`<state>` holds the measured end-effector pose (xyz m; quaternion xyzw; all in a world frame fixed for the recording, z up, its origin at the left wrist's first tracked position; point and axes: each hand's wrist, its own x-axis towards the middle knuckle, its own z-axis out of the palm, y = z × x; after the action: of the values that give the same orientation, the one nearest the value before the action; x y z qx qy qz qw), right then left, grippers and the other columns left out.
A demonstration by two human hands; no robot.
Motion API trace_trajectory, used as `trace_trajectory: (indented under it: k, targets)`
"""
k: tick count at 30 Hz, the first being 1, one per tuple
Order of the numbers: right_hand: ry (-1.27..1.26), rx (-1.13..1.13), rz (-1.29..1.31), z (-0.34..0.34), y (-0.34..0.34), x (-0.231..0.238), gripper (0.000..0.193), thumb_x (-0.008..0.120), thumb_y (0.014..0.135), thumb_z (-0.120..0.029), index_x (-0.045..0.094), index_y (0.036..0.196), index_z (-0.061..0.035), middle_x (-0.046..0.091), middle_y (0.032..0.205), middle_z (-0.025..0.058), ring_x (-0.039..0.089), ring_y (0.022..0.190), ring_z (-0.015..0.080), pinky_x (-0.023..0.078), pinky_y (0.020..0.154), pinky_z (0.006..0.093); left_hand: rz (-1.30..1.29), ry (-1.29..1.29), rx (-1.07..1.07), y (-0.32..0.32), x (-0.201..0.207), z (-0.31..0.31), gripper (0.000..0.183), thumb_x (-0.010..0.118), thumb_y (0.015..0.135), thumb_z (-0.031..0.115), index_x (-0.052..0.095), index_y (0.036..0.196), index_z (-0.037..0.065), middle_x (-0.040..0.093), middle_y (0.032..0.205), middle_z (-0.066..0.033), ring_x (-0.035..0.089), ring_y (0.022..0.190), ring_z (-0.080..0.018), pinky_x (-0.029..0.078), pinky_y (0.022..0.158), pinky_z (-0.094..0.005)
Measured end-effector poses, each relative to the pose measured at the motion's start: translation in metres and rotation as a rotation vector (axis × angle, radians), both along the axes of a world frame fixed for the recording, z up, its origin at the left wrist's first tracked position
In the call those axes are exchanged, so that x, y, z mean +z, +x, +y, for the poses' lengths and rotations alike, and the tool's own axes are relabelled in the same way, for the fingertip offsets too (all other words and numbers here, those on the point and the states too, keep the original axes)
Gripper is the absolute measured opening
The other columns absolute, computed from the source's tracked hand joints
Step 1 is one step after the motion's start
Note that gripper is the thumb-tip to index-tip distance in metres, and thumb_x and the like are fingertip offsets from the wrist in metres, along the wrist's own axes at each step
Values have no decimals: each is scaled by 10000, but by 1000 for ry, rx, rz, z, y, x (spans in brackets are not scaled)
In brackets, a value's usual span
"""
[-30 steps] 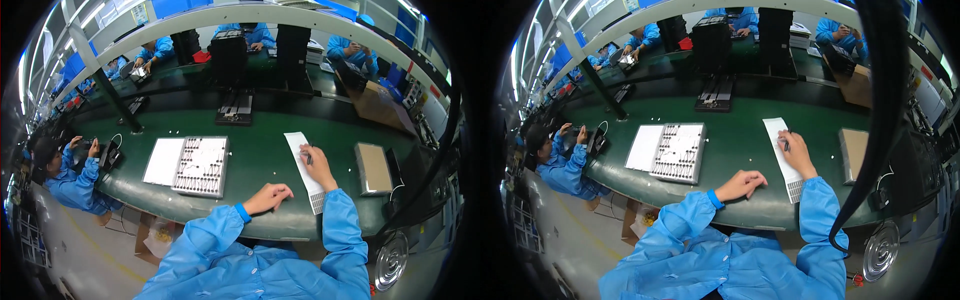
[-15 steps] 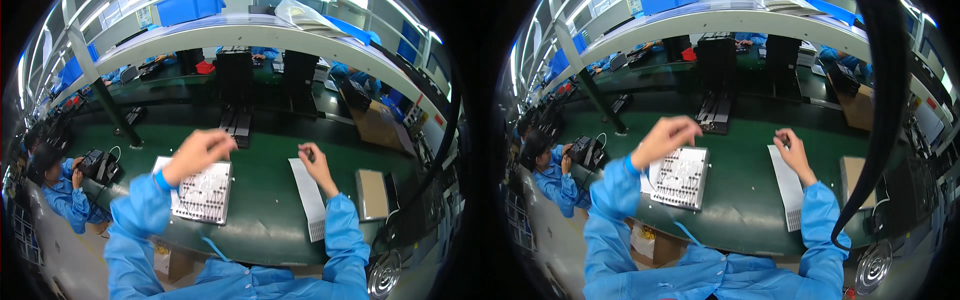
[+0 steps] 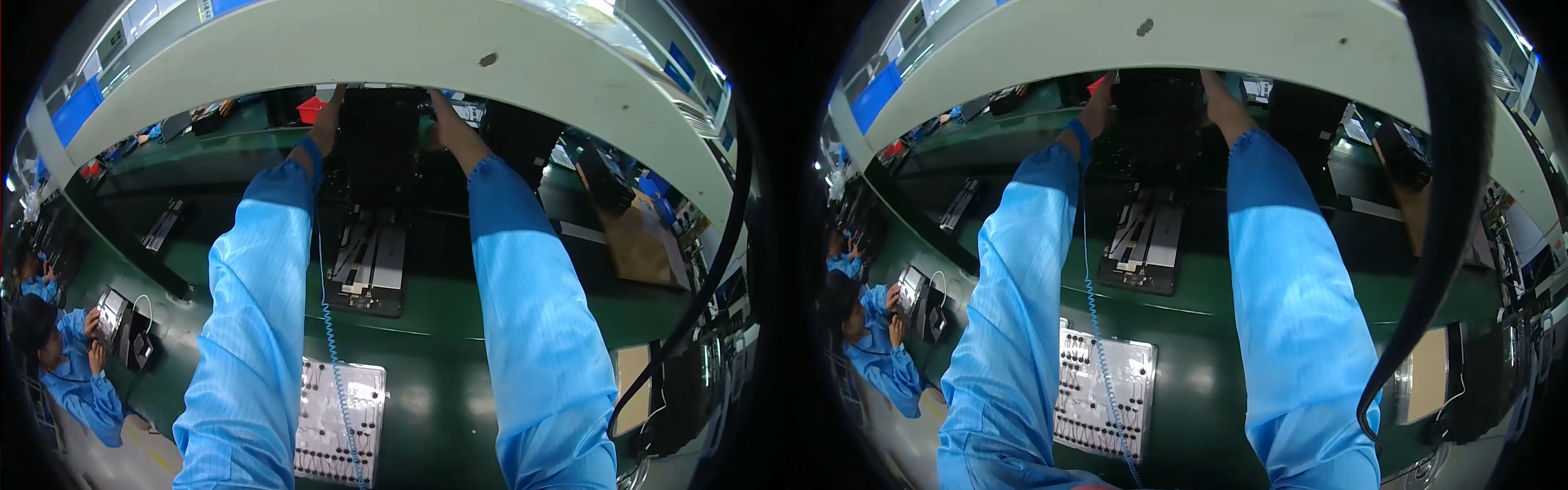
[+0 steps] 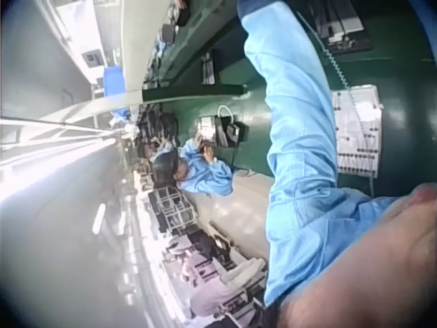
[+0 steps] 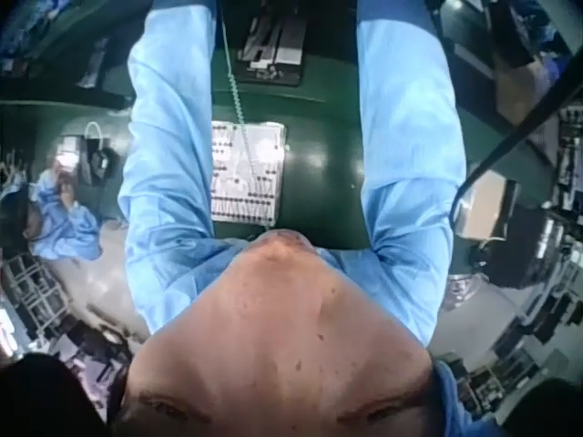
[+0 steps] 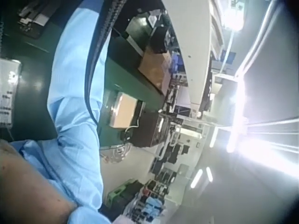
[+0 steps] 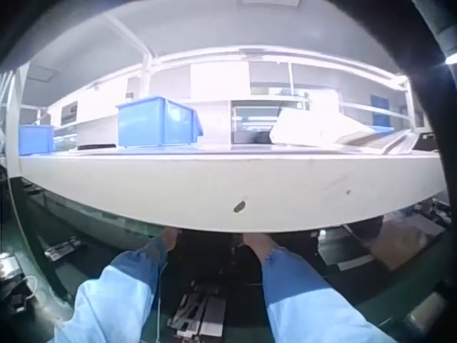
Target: Assembling internal components and cables of a tablet device at a production workbench.
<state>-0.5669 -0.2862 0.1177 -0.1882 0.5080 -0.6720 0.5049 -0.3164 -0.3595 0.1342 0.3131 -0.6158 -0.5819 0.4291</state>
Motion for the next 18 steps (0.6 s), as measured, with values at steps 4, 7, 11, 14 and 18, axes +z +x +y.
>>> trace_trajectory:
  k: [4,7,11,14,18]
  targets:
    - [-394,-23,501,-15,-6,-15,810,771,728,-584,544,1333,-95,561,1326,145,557,1182,310,491,958,505,-158,-53,31,-16,6,-3,916,494,871,766,456,1435,45,560,1227,-124,538,1002,-237,442,832,-397]
    - [108,20,-100,-2,27,78,732,760,757,-550,568,1303,-101,592,1286,132,573,1167,293,495,960,488,-154,-3,-18,8,-9,-43,880,429,884,786,519,1364,54,575,1091,-84,491,787,-201,392,647,-372]
    - [-190,70,-122,103,59,45,631,735,796,-510,586,1264,-113,634,1227,85,609,1128,269,494,971,480,114,170,-15,17,7,88,839,457,857,802,549,1271,78,569,1063,-38,491,777,-176,395,655,-356]
    - [-136,62,49,215,84,29,541,695,839,-469,589,1243,-125,643,1209,76,608,1137,252,485,975,484,112,293,-114,54,4,171,936,463,811,843,491,1371,94,496,1325,-99,471,1169,-261,404,916,-430]
    - [-27,-106,89,377,133,0,461,622,912,-382,554,1276,-106,640,1229,76,593,1159,231,460,987,430,53,869,-519,93,-14,281,857,552,830,778,525,1350,97,637,1225,-77,555,1201,-280,416,1011,-517]
